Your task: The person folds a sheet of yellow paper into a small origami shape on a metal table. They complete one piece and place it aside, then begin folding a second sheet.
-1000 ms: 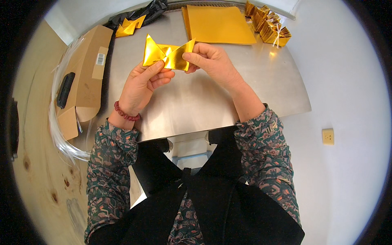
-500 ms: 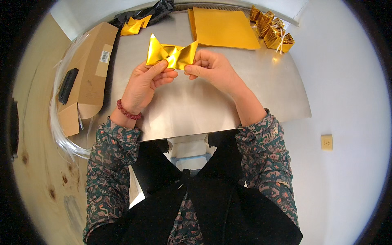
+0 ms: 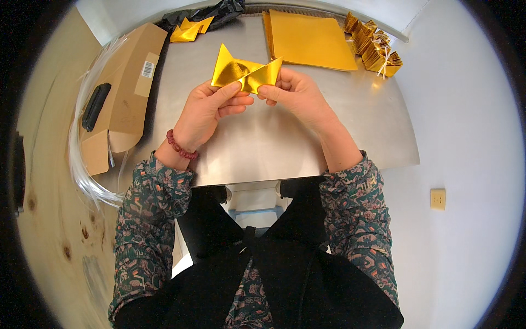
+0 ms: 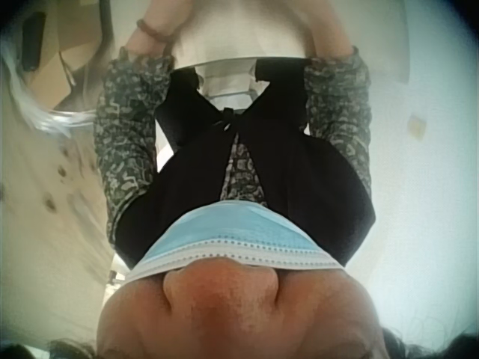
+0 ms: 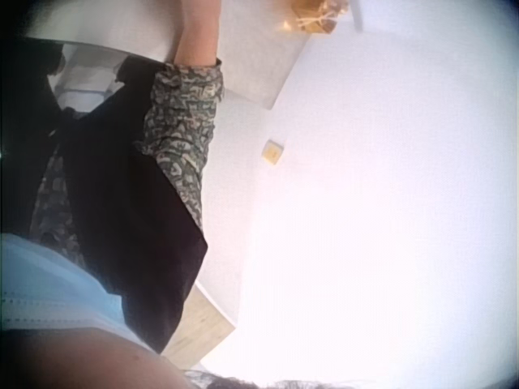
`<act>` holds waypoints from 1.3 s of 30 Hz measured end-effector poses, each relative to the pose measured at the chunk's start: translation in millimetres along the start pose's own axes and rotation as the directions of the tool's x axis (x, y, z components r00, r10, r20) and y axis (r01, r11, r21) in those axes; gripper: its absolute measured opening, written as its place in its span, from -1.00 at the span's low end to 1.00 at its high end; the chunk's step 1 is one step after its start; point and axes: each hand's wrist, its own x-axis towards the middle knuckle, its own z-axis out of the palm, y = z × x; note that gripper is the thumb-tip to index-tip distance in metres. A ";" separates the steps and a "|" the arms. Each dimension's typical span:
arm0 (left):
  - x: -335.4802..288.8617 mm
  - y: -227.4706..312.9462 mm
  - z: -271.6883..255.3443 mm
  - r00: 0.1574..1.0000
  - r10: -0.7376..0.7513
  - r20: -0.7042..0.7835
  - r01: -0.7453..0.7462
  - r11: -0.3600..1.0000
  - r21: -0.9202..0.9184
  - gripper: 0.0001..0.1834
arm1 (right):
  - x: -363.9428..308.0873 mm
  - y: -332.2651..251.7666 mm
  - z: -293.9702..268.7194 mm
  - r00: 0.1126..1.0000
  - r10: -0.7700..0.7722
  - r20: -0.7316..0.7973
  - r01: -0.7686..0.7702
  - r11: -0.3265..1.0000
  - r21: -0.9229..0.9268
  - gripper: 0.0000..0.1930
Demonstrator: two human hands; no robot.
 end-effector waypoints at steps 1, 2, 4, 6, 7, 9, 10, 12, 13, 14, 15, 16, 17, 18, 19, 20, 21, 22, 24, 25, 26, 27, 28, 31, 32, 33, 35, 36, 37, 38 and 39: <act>0.1 0.2 0.4 1.000 -0.002 -0.005 0.002 1.000 -0.005 -0.69 | 0.8 0.3 -0.2 1.000 0.004 0.001 -0.004 1.000 0.004 -0.75; 0.2 0.3 0.7 1.000 -0.003 -0.012 0.003 1.000 -0.015 -0.69 | 1.2 0.7 -0.4 1.000 0.007 -0.003 -0.007 1.000 0.001 -0.75; 0.2 0.6 0.3 1.000 0.009 -0.005 -0.009 1.000 0.019 -0.68 | 1.2 1.9 0.6 1.000 0.012 0.006 -0.013 0.999 0.040 -0.74; 0.2 1.3 -1.0 1.000 -0.014 -0.013 0.015 0.999 0.051 -0.66 | 0.9 1.6 0.9 0.998 0.054 0.011 -0.055 0.998 0.044 -0.73; 0.1 1.7 -2.2 0.999 -0.044 -0.023 0.046 0.997 0.068 -0.65 | 0.2 0.8 0.8 0.995 0.095 0.014 -0.095 0.995 0.033 -0.71; 0.3 2.4 -4.7 0.995 -0.087 -0.046 0.092 0.988 0.127 -0.62 | -1.2 -1.5 0.5 0.985 0.170 0.016 -0.171 0.985 0.016 -0.70; 0.5 2.8 -6.3 0.993 -0.101 -0.059 0.109 0.980 0.169 -0.61 | -2.5 -2.8 0.3 0.978 0.207 0.016 -0.207 0.978 0.011 -0.69; 2.1 3.0 -9.4 0.990 -0.105 -0.095 0.124 0.964 0.235 -0.60 | -4.1 -4.8 0.2 0.968 0.249 0.029 -0.249 0.968 0.007 -0.67; 4.7 3.0 -10.6 0.989 -0.094 -0.117 0.122 0.958 0.259 -0.59 | -4.0 -5.9 -1.0 0.966 0.256 0.043 -0.256 0.967 0.006 -0.65; 6.4 2.9 -12.2 0.986 -0.084 -0.144 0.122 0.951 0.284 -0.59 | -3.8 -6.5 -1.2 0.964 0.260 0.050 -0.261 0.965 0.005 -0.64; 7.1 2.2 -13.6 0.988 -0.072 -0.138 0.113 0.941 0.319 -0.59 | -3.8 -6.7 -1.4 0.961 0.269 0.059 -0.270 0.963 0.001 -0.63; 7.6 1.3 -14.9 0.989 -0.062 -0.136 0.106 0.930 0.353 -0.58 | -3.7 -6.9 -1.8 0.959 0.277 0.061 -0.277 0.961 -0.005 -0.63; 7.5 -0.1 -16.1 0.990 -0.050 -0.133 0.098 0.917 0.386 -0.57 | -3.6 -7.0 -2.3 0.956 0.290 0.052 -0.290 0.957 -0.018 -0.62; 6.9 -1.8 -16.9 0.989 -0.052 -0.139 0.105 0.906 0.411 -0.56 | -3.6 -7.2 -2.8 0.954 0.295 0.061 -0.293 0.955 -0.031 -0.61; 6.3 -3.6 -17.4 0.988 -0.052 -0.144 0.111 0.893 0.436 -0.55 | -3.5 -7.6 -3.5 0.951 0.304 0.060 -0.302 0.952 -0.049 -0.59; 6.0 -5.7 -17.4 0.987 -0.052 -0.149 0.116 0.880 0.461 -0.54 | -3.6 -8.0 -4.4 0.947 0.315 0.059 -0.311 0.948 -0.069 -0.58; 5.1 -7.9 -17.1 0.987 -0.040 -0.154 0.108 0.877 0.467 -0.53 | -4.4 -8.2 -4.6 0.948 0.312 0.062 -0.306 0.948 -0.087 -0.56; 4.1 -10.5 -16.0 0.987 -0.027 -0.158 0.100 0.875 0.474 -0.52 | -5.6 -8.3 -5.1 0.949 0.310 0.065 -0.302 0.947 -0.106 -0.54; 2.4 -13.5 -14.4 0.985 -0.001 -0.170 0.089 0.855 0.511 -0.50 | -9.8 -7.5 -3.6 0.956 0.292 0.007 -0.285 0.941 -0.184 -0.52; 1.2 -14.4 -13.2 0.984 0.010 -0.179 0.091 0.836 0.541 -0.48 | -13.4 -5.9 -1.1 0.961 0.273 -0.052 -0.277 0.930 -0.241 -0.51; -0.1 -15.0 -12.1 0.979 0.014 -0.202 0.107 0.810 0.577 -0.47 | -17.6 -3.6 1.9 0.962 0.248 -0.112 -0.270 0.918 -0.291 -0.50; -3.3 -15.9 -10.3 0.978 0.043 -0.203 0.094 0.783 0.615 -0.45 | -25.3 -0.4 6.6 0.978 -0.006 -0.209 -0.103 0.856 -0.506 -0.50; -6.8 -16.7 -8.8 0.972 0.064 -0.225 0.102 0.750 0.654 -0.43 | -31.5 3.5 12.4 0.934 -0.268 -0.236 0.028 0.714 -0.700 -0.50; -15.4 -16.1 -2.1 0.959 0.132 -0.251 0.113 0.635 0.764 -0.42 | -45.0 9.2 19.9 0.808 -0.586 0.060 0.342 0.385 -0.857 -0.52; -17.6 -15.7 0.7 0.956 0.154 -0.250 0.113 0.592 0.798 -0.42 | -48.9 10.3 21.7 0.772 -0.612 0.170 0.444 0.328 -0.834 -0.54; -20.2 -15.0 3.9 0.951 0.192 -0.244 0.110 0.527 0.843 -0.43 | -53.3 13.2 27.6 0.769 -0.582 0.264 0.493 0.278 -0.824 -0.60; -26.3 -13.4 8.0 0.937 0.260 -0.233 0.123 0.378 0.918 -0.44 | -56.5 15.9 33.3 0.805 -0.508 0.305 0.502 0.310 -0.808 -0.61; -30.2 -13.0 9.4 0.940 0.260 -0.223 0.127 0.340 0.932 -0.43 | -58.1 17.2 35.2 0.827 -0.456 0.330 0.500 0.327 -0.802 -0.61; -34.2 -12.5 9.8 0.943 0.249 -0.220 0.143 0.294 0.945 -0.43 | -59.3 18.3 36.4 0.827 -0.452 0.334 0.505 0.335 -0.796 -0.62; -37.8 -11.8 9.1 0.945 0.250 -0.210 0.148 0.246 0.958 -0.42 | -58.9 19.1 36.6 0.832 -0.437 0.341 0.504 0.342 -0.793 -0.62; -42.8 -12.2 7.6 0.938 0.271 -0.218 0.175 0.172 0.969 -0.43 | -58.6 20.6 36.3 0.838 -0.421 0.348 0.504 0.350 -0.790 -0.62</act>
